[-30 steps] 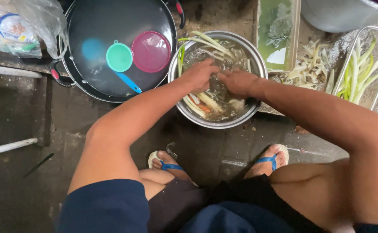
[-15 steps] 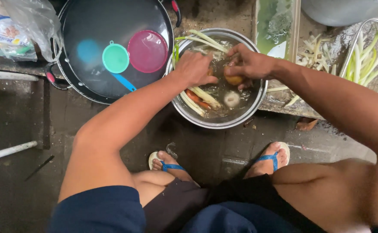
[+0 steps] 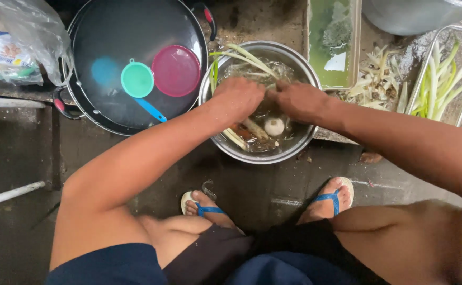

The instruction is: Washing and peeling lemongrass stalks and carrots in a bowl of water on the floor.

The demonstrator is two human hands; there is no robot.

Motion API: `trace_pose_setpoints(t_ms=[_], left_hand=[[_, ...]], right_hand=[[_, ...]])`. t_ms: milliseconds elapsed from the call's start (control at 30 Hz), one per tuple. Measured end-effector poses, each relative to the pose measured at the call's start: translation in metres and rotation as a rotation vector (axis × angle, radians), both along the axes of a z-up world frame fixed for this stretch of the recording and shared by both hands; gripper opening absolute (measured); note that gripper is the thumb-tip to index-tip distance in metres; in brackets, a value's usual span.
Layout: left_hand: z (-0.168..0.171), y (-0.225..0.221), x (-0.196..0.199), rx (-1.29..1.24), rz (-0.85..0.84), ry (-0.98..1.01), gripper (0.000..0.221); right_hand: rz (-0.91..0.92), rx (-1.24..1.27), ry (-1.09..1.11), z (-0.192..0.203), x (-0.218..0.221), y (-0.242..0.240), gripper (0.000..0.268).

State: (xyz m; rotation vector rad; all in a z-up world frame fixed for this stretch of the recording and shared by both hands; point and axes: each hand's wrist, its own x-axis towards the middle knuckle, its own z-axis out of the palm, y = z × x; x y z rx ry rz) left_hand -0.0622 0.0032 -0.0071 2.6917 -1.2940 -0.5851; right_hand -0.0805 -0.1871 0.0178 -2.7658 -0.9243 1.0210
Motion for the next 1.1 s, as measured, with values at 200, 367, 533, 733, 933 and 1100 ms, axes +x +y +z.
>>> trace_pose_setpoints(t_ms=[200,367,533,733,933,1100], left_hand=[[0.04,0.004,0.021,-0.212,0.139,0.125,0.047],[0.036,-0.01,0.01,-0.602,0.351,0.258,0.047],[0.037,-0.004,-0.001,-0.514,0.405,0.398,0.04],[0.038,-0.01,-0.002,-0.389,0.498,0.703,0.073],[0.033,-0.013,0.047,-0.491,0.555,0.583,0.069],[0.019,-0.018,0.121,-0.891,0.62,0.269,0.071]], right_hand=[[-0.445,0.294,0.126,0.008,0.007,-0.041,0.046],[-1.027,0.649,0.654,0.056,0.006,-0.015,0.04],[-1.327,0.957,0.846,0.039,-0.007,-0.003,0.069],[-1.39,1.016,0.757,0.047,-0.007,0.001,0.061],[-1.093,1.367,0.828,0.035,0.015,-0.027,0.078],[-0.95,1.245,0.572,0.038,0.029,-0.029,0.063]])
